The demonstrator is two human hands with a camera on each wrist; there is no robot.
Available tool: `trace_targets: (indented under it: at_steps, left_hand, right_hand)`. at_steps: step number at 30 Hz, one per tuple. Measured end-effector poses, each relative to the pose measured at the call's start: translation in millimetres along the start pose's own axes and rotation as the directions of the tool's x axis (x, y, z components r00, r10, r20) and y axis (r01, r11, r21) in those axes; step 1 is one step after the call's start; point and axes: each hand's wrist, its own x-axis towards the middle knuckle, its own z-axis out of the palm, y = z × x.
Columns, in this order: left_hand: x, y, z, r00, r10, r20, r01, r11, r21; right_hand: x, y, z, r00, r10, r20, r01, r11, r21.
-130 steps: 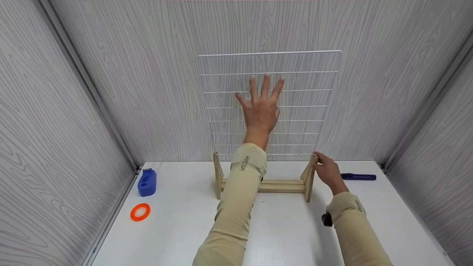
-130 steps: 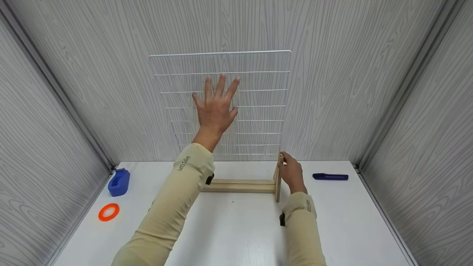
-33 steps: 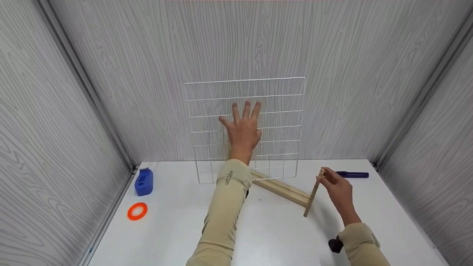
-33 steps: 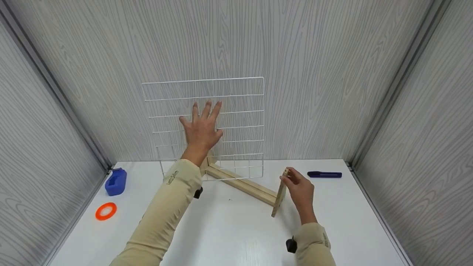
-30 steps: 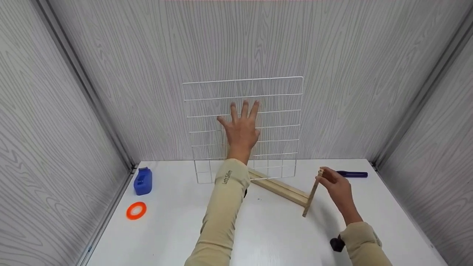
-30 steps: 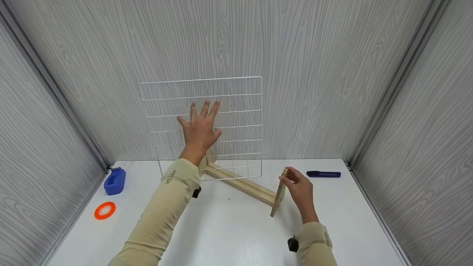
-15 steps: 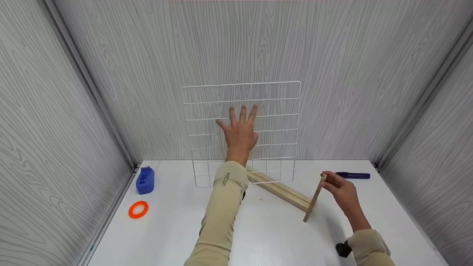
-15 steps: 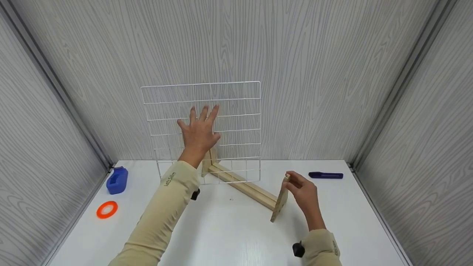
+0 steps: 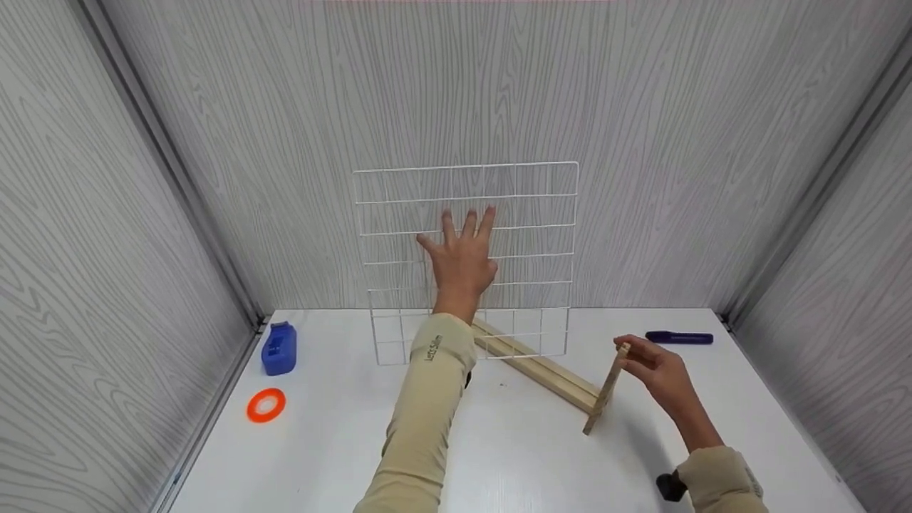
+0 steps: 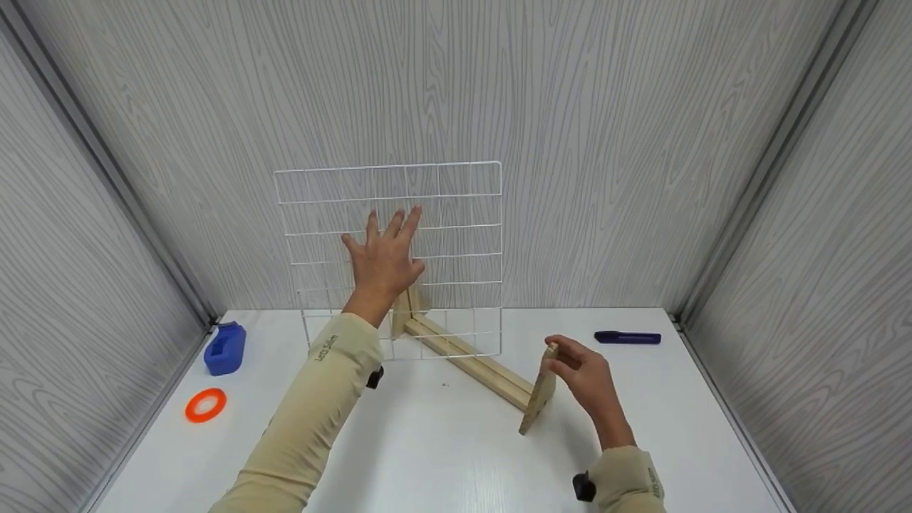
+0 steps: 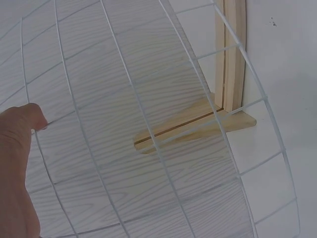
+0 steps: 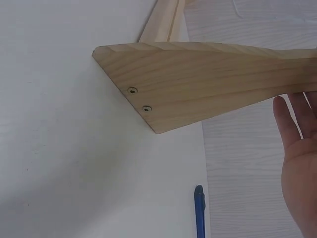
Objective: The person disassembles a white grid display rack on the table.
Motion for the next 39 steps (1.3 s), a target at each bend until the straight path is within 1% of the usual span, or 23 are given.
trace_targets:
  at_steps: [5, 8, 11, 15, 18, 22, 26, 34, 37, 39]
  left_hand:
    - [-1.8, -2.6, 2.1, 1.000, 0.002, 0.015, -0.002, 1.000, -0.009]
    - [-2.4, -4.4, 3.7, 1.000, 0.003, 0.006, -0.002, 1.000, -0.025]
    - [-2.4, -6.7, 4.6, 1.000, 0.002, -0.009, -0.002, 0.999, -0.036]
    - [-3.1, -9.5, 5.1, 1.000, 0.000, -0.009, 0.000, 0.999, -0.037]
    - [-4.7, -11.1, 5.5, 1.000, -0.002, 0.008, 0.002, 1.000, -0.031]
    - [-6.9, -12.3, 5.8, 0.999, 0.007, 0.036, -0.006, 0.999, -0.031]
    - [-8.1, -13.1, 6.4, 0.999, 0.014, 0.044, -0.014, 1.000, -0.015]
    - [-8.2, -14.7, 7.9, 0.999, -0.003, 0.035, 0.003, 1.000, -0.008]
    - [-7.6, -14.3, 7.1, 0.999, -0.002, 0.034, 0.002, 1.000, -0.003]
    - [-6.9, -13.8, 7.0, 1.000, -0.002, 0.022, 0.002, 1.000, 0.002]
  right_hand:
    - [-6, -2, -1, 1.000, -0.021, -0.008, 0.021, 0.999, -0.035]
    - [-10, -3, -3, 1.000, -0.025, 0.001, 0.025, 0.999, -0.047]
    - [-12, -4, -5, 0.998, -0.031, 0.055, 0.033, 0.999, -0.028]
    - [-10, -6, -7, 0.987, -0.045, 0.157, 0.047, 0.999, -0.009]
    - [-10, -7, -7, 0.982, -0.042, 0.184, 0.046, 0.999, -0.016]
    - [-12, -8, -8, 0.987, -0.012, 0.159, 0.014, 1.000, -0.013]
    - [-16, -10, -9, 0.991, 0.004, 0.134, -0.002, 1.000, -0.014]
    - [-28, -13, -10, 0.997, -0.030, 0.070, 0.031, 0.999, -0.019]
    - [-32, -13, -10, 0.998, -0.046, 0.031, 0.048, 0.998, -0.051]
    - [-34, -14, -10, 0.998, -0.055, 0.003, 0.055, 0.995, -0.082]
